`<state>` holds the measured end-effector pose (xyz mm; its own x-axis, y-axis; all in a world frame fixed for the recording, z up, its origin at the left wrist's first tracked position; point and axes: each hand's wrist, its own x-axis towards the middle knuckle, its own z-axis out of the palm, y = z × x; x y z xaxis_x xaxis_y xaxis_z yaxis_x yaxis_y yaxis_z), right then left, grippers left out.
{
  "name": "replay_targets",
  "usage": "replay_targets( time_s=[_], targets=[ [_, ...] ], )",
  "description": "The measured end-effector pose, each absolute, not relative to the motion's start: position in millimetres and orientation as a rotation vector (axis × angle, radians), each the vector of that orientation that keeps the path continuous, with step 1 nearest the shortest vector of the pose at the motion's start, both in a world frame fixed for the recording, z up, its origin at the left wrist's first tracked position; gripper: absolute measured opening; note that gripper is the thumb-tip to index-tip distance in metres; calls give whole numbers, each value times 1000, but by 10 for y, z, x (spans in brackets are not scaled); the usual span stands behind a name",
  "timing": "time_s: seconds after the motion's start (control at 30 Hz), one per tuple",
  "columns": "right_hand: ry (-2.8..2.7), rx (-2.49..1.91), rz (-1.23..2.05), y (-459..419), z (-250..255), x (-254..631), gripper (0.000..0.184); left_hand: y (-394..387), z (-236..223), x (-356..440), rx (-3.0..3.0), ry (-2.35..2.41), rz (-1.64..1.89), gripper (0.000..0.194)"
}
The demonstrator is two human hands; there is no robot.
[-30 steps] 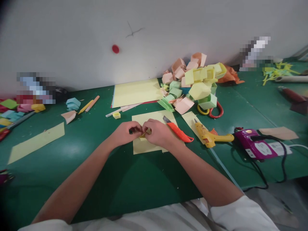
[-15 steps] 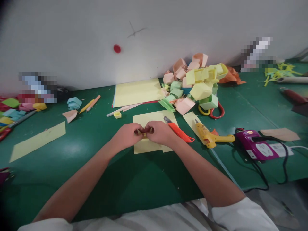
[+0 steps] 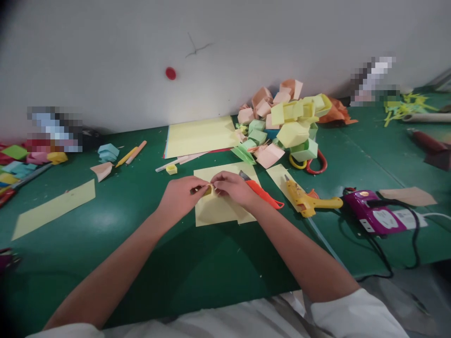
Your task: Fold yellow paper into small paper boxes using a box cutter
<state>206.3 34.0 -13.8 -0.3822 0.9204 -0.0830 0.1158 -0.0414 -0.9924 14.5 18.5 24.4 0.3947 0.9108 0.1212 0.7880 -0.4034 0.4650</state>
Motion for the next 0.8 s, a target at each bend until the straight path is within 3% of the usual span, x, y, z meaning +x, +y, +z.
replay_targets(
  time_s=[0.13, 0.33, 0.8],
  targets=[
    [-1358, -971, 1760, 318, -82, 2041, 25, 153, 258, 118, 2353, 1465, 716, 22],
    [-1161, -838, 1904, 295, -84, 2032, 38, 132, 229, 48, 2473, 1406, 830, 17],
    [-1050, -684, 2025, 305, -208, 2035, 37, 143, 235, -7, 2641, 1356, 743, 19]
  ],
)
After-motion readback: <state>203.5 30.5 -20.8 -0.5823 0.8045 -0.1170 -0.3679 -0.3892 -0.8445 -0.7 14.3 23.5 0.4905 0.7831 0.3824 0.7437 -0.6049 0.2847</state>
